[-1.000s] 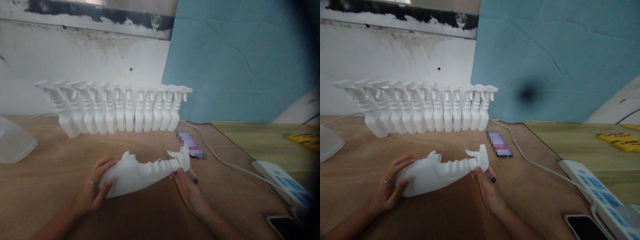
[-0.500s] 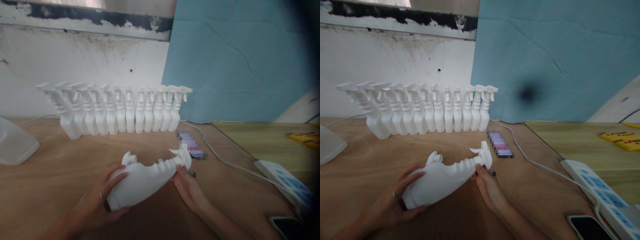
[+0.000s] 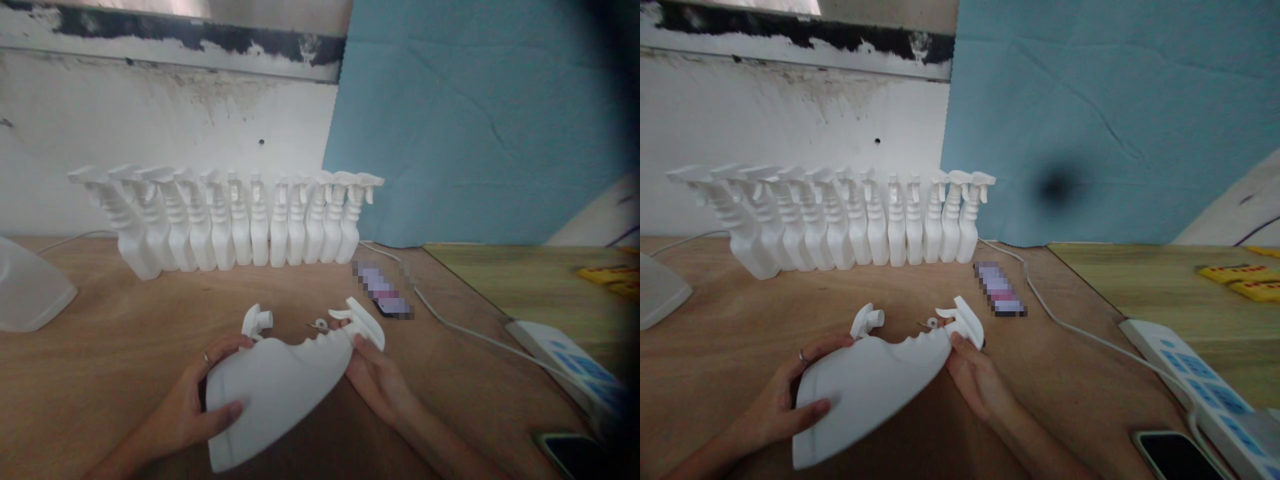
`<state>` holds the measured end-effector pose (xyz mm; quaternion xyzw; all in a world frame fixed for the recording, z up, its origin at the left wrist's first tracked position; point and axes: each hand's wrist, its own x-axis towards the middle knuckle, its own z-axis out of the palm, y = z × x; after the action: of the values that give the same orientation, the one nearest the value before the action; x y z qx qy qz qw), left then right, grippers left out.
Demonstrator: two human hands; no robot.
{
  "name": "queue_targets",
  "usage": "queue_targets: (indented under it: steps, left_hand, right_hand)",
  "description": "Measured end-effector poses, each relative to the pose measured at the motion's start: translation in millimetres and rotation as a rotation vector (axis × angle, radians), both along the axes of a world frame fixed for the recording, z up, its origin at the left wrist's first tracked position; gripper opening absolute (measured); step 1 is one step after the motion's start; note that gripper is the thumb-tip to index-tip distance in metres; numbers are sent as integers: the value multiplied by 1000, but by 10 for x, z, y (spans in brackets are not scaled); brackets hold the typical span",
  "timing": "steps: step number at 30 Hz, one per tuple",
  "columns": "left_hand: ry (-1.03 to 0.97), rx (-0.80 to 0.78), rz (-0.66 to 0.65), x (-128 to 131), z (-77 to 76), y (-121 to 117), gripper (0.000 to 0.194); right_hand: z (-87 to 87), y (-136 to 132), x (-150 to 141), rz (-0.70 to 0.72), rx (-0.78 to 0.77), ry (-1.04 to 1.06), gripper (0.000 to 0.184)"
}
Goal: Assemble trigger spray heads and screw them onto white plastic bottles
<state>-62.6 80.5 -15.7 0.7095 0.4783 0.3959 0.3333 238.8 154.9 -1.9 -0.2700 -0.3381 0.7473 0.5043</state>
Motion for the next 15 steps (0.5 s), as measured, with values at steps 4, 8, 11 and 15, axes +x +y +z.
queue_targets:
  steps: [4, 8, 11, 15]
  left_hand:
    - [-280, -269, -64, 3, 0, 75, 63]
    - [-584, -613, -217, -19, 66, 146, 65]
    - [-669, -974, -429, -40, 172, 128, 66]
    - [-548, -1036, -443, -106, 286, 88, 58]
  right_hand:
    - [-43, 15, 30, 23, 6, 9, 30]
    - [-46, 1, 89, 115, -18, 103, 38]
    - [-57, -41, 119, 201, -54, 130, 43]
    - [-160, -101, 155, 235, -8, 147, 45]
